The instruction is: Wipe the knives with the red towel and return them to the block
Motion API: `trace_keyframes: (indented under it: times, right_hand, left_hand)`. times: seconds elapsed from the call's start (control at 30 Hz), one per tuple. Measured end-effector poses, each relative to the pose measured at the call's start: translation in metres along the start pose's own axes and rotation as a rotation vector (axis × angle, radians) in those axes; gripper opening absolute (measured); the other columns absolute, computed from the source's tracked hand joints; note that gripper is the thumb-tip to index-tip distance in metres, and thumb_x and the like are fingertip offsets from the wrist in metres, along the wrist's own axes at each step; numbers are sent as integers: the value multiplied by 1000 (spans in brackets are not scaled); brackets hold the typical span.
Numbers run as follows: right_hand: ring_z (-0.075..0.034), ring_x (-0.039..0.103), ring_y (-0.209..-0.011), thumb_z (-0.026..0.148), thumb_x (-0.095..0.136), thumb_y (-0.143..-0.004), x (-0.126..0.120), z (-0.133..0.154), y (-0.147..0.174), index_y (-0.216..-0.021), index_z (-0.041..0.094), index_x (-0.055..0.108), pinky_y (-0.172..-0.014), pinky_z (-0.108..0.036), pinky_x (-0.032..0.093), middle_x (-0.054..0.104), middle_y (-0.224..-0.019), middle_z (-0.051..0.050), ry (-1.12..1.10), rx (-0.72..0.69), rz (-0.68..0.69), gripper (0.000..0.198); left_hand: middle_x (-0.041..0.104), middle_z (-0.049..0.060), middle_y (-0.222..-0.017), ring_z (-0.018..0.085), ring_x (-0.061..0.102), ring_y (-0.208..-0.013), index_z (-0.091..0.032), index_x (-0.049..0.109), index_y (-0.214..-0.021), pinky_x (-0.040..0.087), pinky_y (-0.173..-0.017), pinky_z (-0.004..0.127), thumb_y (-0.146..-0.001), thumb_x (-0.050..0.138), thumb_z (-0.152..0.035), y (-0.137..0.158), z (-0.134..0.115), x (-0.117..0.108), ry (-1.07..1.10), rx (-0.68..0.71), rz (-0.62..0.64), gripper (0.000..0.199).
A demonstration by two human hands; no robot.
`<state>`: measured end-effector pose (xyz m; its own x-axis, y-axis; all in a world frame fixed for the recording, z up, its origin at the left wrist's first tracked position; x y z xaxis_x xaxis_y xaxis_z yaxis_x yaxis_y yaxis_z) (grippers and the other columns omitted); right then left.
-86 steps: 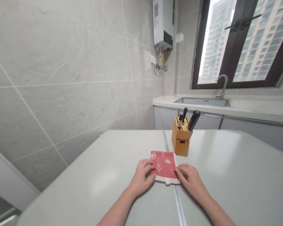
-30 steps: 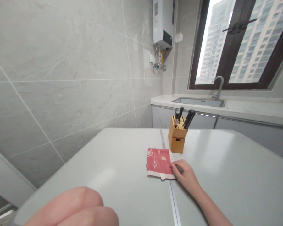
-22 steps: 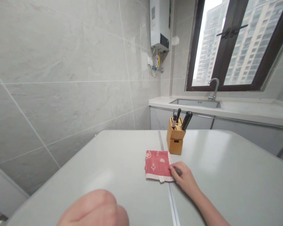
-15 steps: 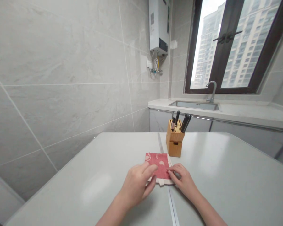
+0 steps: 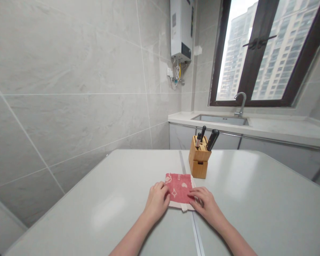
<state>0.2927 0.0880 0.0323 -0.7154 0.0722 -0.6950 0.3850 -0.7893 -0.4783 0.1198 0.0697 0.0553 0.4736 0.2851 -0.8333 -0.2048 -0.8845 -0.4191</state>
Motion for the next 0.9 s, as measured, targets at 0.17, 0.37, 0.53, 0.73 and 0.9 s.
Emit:
trace_keyframes:
  times: [0.17,0.37,0.53,0.73,0.9]
  right_hand:
    - [-23,52,-82,39,63,-69,-8,-4,-1,-80,23,59,-73,-35,39,58,-83,-4,70,56,9,20]
    - [-23,49,-84,41,73,-57,-8,-6,1,-79,24,56,-74,-34,36,55,-86,-2,72,77,115,33]
    - [-23,50,-85,30,70,-60,-6,-10,3,-81,25,57,-74,-33,37,55,-86,-2,55,90,158,25]
    - [-22,51,-86,25,68,-64,-4,-9,4,-79,26,61,-76,-34,38,55,-88,-2,34,70,201,17]
    - [-22,52,-88,32,63,-72,-4,-6,3,-73,27,65,-78,-36,39,56,-89,-3,2,43,206,6]
  left_hand:
    - [54,4,-92,22,50,-91,-23,55,-90,36,-82,35,-77,51,-21,9,-2,-3,118,29,7,13]
    - [49,4,-101,24,45,-96,-23,50,-95,34,-85,37,-58,69,-27,12,1,-5,138,70,74,42]
    - [47,2,-93,21,45,-90,-22,48,-89,34,-82,34,-61,65,-23,10,5,0,121,55,91,33]
    - [47,1,-90,20,44,-88,-22,47,-86,34,-81,33,-60,66,-24,11,8,1,115,54,104,32]
    - [47,2,-92,20,44,-89,-22,50,-85,35,-83,33,-63,66,-23,12,7,1,132,70,111,27]
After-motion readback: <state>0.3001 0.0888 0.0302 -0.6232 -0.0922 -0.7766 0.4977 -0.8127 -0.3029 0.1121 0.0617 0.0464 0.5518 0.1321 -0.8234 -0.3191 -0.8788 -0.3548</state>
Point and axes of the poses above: each hand's wrist, its own y-axis away from the middle knuckle, its own x-axis out of the palm, z = x × y, the point moved 9 cm from there along -y, towards the middle knuckle
